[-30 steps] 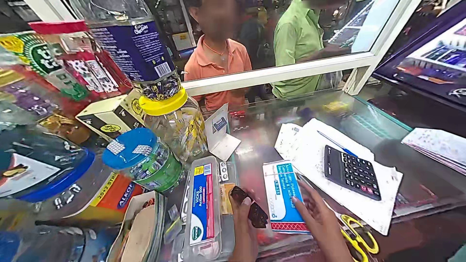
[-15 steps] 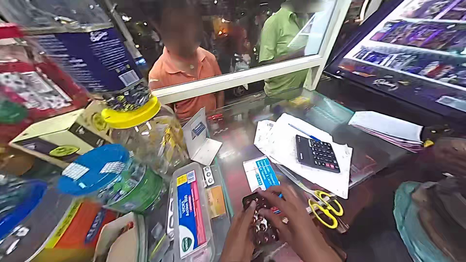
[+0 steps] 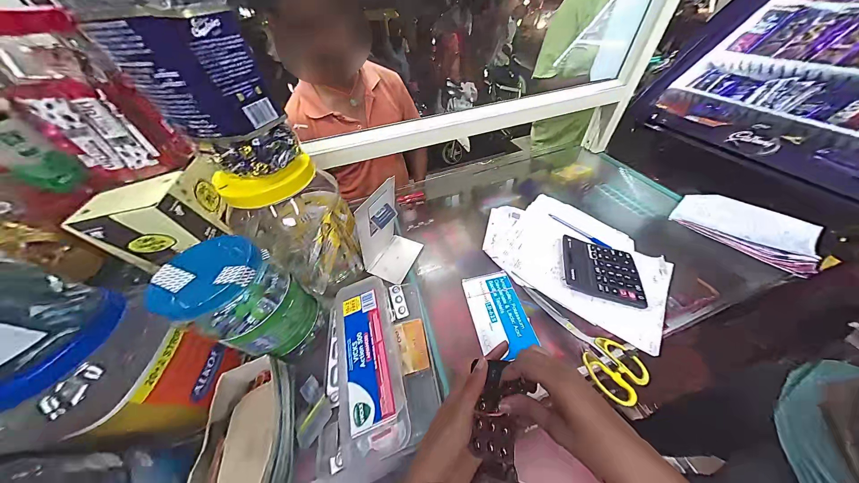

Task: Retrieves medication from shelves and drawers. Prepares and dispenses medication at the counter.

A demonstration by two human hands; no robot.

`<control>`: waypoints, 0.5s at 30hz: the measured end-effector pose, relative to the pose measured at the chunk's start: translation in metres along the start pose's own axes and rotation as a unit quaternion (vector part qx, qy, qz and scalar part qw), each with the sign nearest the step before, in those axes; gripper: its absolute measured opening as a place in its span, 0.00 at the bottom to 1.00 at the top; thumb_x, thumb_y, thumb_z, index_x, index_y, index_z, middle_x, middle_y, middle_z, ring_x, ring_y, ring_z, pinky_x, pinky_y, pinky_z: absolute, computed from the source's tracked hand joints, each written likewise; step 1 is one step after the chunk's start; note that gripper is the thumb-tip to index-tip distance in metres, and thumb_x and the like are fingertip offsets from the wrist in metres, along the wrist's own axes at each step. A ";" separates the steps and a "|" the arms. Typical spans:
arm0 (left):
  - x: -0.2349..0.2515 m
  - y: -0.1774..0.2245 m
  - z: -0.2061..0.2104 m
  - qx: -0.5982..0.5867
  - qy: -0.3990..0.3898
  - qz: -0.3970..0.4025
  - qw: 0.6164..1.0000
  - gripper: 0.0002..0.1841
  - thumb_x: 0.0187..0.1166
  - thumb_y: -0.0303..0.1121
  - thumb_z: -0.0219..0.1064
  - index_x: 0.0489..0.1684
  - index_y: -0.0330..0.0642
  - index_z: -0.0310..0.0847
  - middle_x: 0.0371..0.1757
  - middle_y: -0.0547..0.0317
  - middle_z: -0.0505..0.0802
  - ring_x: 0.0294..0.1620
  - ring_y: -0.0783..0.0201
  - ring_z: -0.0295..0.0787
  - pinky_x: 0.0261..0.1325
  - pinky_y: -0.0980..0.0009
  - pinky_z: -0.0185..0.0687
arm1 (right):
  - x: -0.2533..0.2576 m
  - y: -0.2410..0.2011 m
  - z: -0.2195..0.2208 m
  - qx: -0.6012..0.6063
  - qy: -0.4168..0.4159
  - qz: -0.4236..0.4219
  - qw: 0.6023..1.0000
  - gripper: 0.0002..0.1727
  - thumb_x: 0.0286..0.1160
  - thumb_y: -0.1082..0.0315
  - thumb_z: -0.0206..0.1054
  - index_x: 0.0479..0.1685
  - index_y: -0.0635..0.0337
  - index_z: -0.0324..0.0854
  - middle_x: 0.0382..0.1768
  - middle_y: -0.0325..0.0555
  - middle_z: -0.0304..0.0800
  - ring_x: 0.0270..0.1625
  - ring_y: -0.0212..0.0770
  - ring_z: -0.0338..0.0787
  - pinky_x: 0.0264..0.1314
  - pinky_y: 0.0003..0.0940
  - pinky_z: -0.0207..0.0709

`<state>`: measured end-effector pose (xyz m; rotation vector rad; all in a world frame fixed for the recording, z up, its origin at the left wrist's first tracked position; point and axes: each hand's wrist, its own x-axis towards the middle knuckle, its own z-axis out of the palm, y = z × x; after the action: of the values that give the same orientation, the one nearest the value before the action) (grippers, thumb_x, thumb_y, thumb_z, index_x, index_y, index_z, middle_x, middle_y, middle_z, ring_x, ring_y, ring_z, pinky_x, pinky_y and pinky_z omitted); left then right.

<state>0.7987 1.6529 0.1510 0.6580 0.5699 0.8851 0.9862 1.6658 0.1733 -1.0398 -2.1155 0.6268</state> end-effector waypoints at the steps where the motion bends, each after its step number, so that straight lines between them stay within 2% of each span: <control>1: -0.002 -0.001 0.002 -0.005 0.013 -0.010 1.000 0.26 0.95 0.45 0.36 0.83 0.47 0.68 0.59 0.62 0.93 0.53 0.69 0.93 0.57 0.70 0.90 | -0.001 0.001 0.002 0.002 0.008 0.009 1.000 0.11 0.72 0.58 0.73 0.44 0.55 0.90 0.39 0.41 0.92 0.47 0.35 0.89 0.53 0.26 0.82; 4: -0.004 0.004 0.010 -0.036 0.083 -0.025 0.996 0.26 0.96 0.48 0.35 0.70 0.46 0.77 0.47 0.60 0.95 0.43 0.68 0.95 0.48 0.71 0.92 | 0.000 0.000 0.011 -0.092 0.112 -0.024 0.989 0.13 0.76 0.53 0.69 0.49 0.48 0.90 0.43 0.39 0.90 0.52 0.35 0.86 0.56 0.25 0.78; 6: -0.004 0.004 0.005 -0.059 0.073 -0.014 0.996 0.28 0.96 0.48 0.33 0.74 0.46 0.76 0.49 0.60 0.95 0.46 0.67 0.95 0.50 0.70 0.92 | -0.004 -0.005 0.016 -0.145 0.156 -0.061 0.975 0.11 0.79 0.54 0.66 0.48 0.46 0.90 0.40 0.41 0.87 0.48 0.38 0.83 0.53 0.28 0.75; 8: -0.002 0.001 -0.001 -0.068 0.048 0.003 0.997 0.28 0.95 0.48 0.32 0.77 0.48 0.74 0.52 0.61 0.94 0.49 0.69 0.94 0.53 0.71 0.91 | -0.011 -0.012 0.020 -0.161 0.128 -0.097 0.974 0.09 0.81 0.58 0.66 0.45 0.47 0.92 0.38 0.41 0.86 0.47 0.40 0.83 0.52 0.31 0.74; 11: -0.001 -0.004 -0.001 -0.059 0.045 0.017 0.997 0.28 0.95 0.48 0.32 0.76 0.48 0.74 0.51 0.62 0.94 0.50 0.69 0.93 0.55 0.71 0.89 | -0.015 -0.015 0.030 -0.233 0.095 -0.141 0.958 0.08 0.80 0.62 0.67 0.43 0.49 0.93 0.36 0.42 0.89 0.43 0.44 0.85 0.46 0.37 0.73; 15: -0.005 -0.001 0.009 0.025 0.115 0.026 0.993 0.25 0.95 0.46 0.38 0.76 0.46 0.72 0.51 0.65 0.92 0.48 0.72 0.90 0.54 0.70 0.87 | -0.011 -0.022 0.028 -0.278 0.048 -0.167 0.945 0.10 0.80 0.68 0.66 0.46 0.59 0.93 0.37 0.50 0.94 0.39 0.52 0.89 0.42 0.45 0.78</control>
<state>0.8028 1.6455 0.1566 0.6220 0.7864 1.0056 0.9596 1.6410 0.1661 -0.9310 -2.3615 -0.2005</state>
